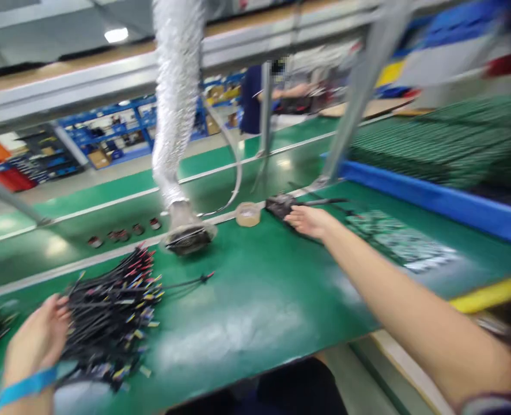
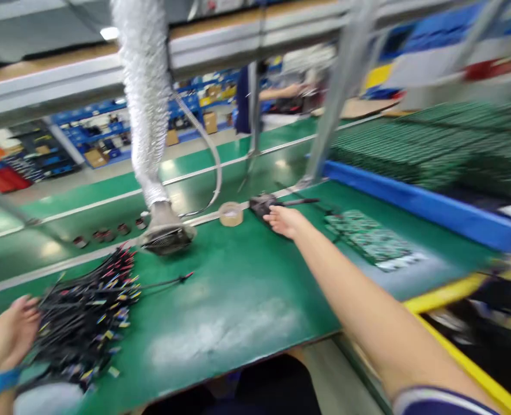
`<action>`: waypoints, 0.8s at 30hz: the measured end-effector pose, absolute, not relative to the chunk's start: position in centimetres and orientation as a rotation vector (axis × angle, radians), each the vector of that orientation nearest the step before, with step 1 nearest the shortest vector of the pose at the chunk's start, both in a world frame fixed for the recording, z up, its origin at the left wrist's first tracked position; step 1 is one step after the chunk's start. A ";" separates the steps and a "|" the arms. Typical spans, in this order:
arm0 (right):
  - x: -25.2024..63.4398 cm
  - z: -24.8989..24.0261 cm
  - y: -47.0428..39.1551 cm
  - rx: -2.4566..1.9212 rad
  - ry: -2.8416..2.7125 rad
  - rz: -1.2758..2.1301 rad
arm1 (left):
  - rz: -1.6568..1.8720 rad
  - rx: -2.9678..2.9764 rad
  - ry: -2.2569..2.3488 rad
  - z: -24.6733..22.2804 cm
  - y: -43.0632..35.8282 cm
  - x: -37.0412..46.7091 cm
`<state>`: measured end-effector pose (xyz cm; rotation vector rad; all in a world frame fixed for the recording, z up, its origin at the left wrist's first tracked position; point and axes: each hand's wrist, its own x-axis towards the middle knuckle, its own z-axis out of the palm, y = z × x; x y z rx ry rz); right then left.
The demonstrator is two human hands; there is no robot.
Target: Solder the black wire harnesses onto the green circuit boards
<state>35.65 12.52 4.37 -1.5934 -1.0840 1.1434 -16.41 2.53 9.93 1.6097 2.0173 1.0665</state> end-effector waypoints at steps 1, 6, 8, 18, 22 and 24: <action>34.2 3.9 11.9 -1.597 -1.202 1.179 | 1.193 1.440 2.026 9.6 1.8 -17.3; 23.2 0.7 8.4 -1.366 -1.929 1.183 | 1.640 0.801 1.815 7.5 -0.5 -18.4; 18.4 -0.6 7.5 -1.244 -2.143 1.028 | 1.726 0.668 1.697 7.0 -0.5 -17.9; 14.4 -0.9 7.7 -1.062 -2.369 0.544 | 1.942 0.408 1.415 5.3 -3.0 -19.4; 14.5 1.1 7.8 -0.983 -2.323 0.582 | 1.932 0.367 1.405 4.7 -3.5 -19.7; 13.6 1.8 7.9 -0.943 -2.316 0.624 | 1.920 0.351 1.432 4.4 -3.7 -19.8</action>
